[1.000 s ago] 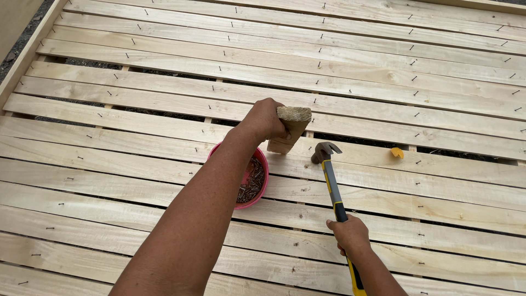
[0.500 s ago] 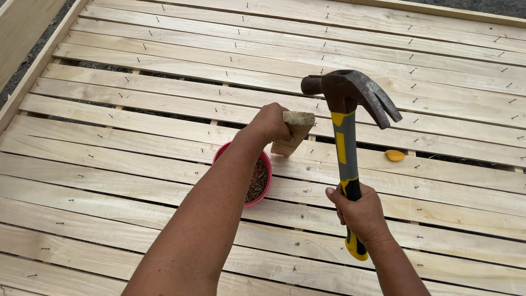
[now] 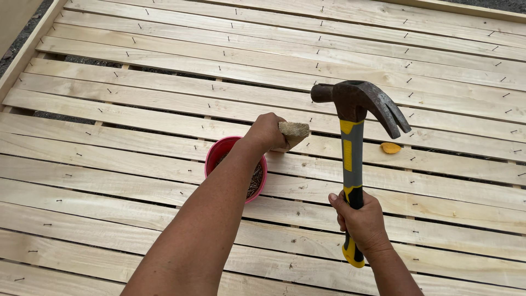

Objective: The person hammers nails into a wooden slatted surface using a hammer and a small wooden block. They repeatedly pick nails from a pink bucket and drive them into the slats, moving along the surface as they work.

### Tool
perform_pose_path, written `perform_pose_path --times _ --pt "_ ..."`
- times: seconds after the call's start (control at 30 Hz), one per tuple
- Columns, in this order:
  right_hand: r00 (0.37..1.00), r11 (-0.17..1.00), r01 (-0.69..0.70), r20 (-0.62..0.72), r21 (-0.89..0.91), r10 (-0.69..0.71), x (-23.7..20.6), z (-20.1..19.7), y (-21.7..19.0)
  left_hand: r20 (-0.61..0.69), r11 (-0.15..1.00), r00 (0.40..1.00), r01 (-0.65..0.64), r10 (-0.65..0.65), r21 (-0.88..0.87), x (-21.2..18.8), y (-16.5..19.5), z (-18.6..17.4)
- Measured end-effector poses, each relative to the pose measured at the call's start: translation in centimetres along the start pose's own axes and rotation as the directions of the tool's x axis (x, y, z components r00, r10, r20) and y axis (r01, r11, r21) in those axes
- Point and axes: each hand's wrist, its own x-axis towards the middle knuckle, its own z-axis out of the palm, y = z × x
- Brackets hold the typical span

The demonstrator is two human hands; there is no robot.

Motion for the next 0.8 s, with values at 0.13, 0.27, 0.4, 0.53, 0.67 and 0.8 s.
perform_pose_path --times 0.13,0.27,0.4,0.53,0.67,0.8 --pt "0.995 0.997 -0.068 -0.069 -0.048 0.065 0.4 0.0 0.8 0.007 0.999 1.000 -0.014 0.013 0.033 -0.9 1.4 -1.9" --pt "0.976 0.979 -0.185 -0.129 -0.080 0.174 1.0 0.2 2.2 0.004 0.998 1.000 0.011 -0.011 -0.057 -0.9 2.1 -5.1" --pt "0.936 0.935 -0.336 -0.151 -0.116 0.317 2.0 0.8 3.8 -0.070 0.996 0.997 -0.046 0.041 -0.073 -0.6 2.4 -5.7" --pt "0.916 0.907 -0.391 -0.158 -0.158 0.368 2.8 1.2 5.2 -0.062 0.997 0.998 -0.016 0.011 -0.079 -0.7 2.3 -4.1" --pt "0.912 0.896 -0.403 -0.168 -0.187 0.375 3.2 1.6 6.6 -0.068 0.999 0.997 -0.033 0.033 -0.006 -1.4 2.1 -2.8" --pt "0.898 0.880 -0.437 -0.144 -0.187 0.415 4.1 2.6 7.6 -0.061 1.000 0.998 -0.026 0.025 -0.007 -1.8 1.9 -2.6"
